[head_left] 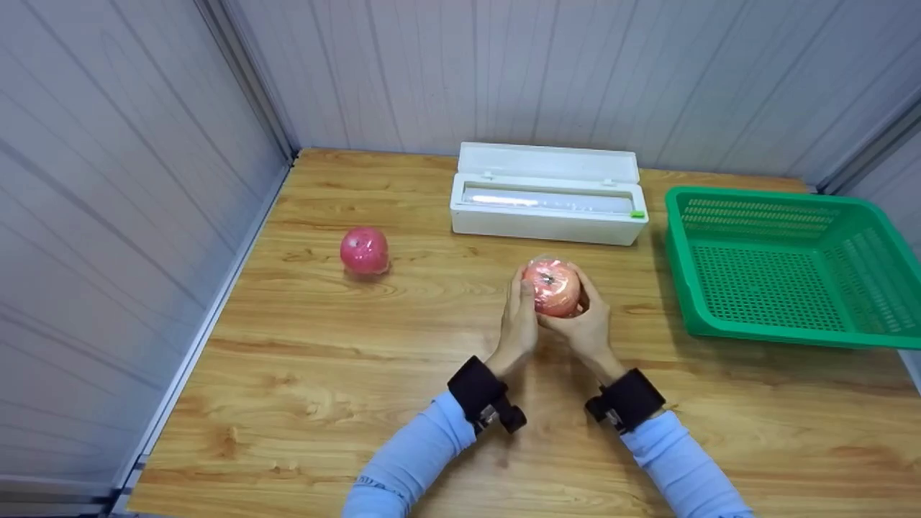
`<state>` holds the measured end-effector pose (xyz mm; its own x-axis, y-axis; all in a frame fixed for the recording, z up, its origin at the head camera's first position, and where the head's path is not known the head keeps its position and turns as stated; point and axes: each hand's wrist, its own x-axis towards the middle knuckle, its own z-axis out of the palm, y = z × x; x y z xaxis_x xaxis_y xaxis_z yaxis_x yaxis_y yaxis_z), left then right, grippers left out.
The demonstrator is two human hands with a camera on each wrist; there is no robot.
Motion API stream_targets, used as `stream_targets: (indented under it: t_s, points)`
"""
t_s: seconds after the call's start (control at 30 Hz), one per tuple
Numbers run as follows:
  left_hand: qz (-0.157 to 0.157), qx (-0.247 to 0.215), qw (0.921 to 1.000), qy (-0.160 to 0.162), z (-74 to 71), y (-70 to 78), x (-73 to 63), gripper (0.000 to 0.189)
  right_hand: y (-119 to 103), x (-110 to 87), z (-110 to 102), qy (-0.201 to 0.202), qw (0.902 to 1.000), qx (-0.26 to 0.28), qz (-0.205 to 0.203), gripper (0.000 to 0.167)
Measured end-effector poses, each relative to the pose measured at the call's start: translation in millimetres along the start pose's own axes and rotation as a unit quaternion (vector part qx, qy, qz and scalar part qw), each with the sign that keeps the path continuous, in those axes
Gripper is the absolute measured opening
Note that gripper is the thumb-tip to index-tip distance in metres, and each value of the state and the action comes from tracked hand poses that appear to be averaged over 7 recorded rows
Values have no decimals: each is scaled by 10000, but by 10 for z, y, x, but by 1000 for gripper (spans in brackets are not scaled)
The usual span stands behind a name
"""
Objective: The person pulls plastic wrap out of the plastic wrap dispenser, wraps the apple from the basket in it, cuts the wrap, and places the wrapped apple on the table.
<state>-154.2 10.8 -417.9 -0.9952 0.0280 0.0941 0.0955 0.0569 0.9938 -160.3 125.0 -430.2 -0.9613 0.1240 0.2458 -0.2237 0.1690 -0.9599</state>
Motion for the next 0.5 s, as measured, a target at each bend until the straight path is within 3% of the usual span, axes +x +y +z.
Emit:
stream_targets:
  t_s: [0.17,0.33,0.5]
  points:
    - [11,-611,9981,-107,6,-94,38,92,-93,-56,42,-63,9998,66,154,83]
    - [-19,-1108,9935,-271,-11,-168,67,81,-118,-60,45,-162,9996,197,155,84]
    - [136,-1332,9880,-776,-105,-168,127,69,-11,-17,-14,-343,9991,247,-44,89]
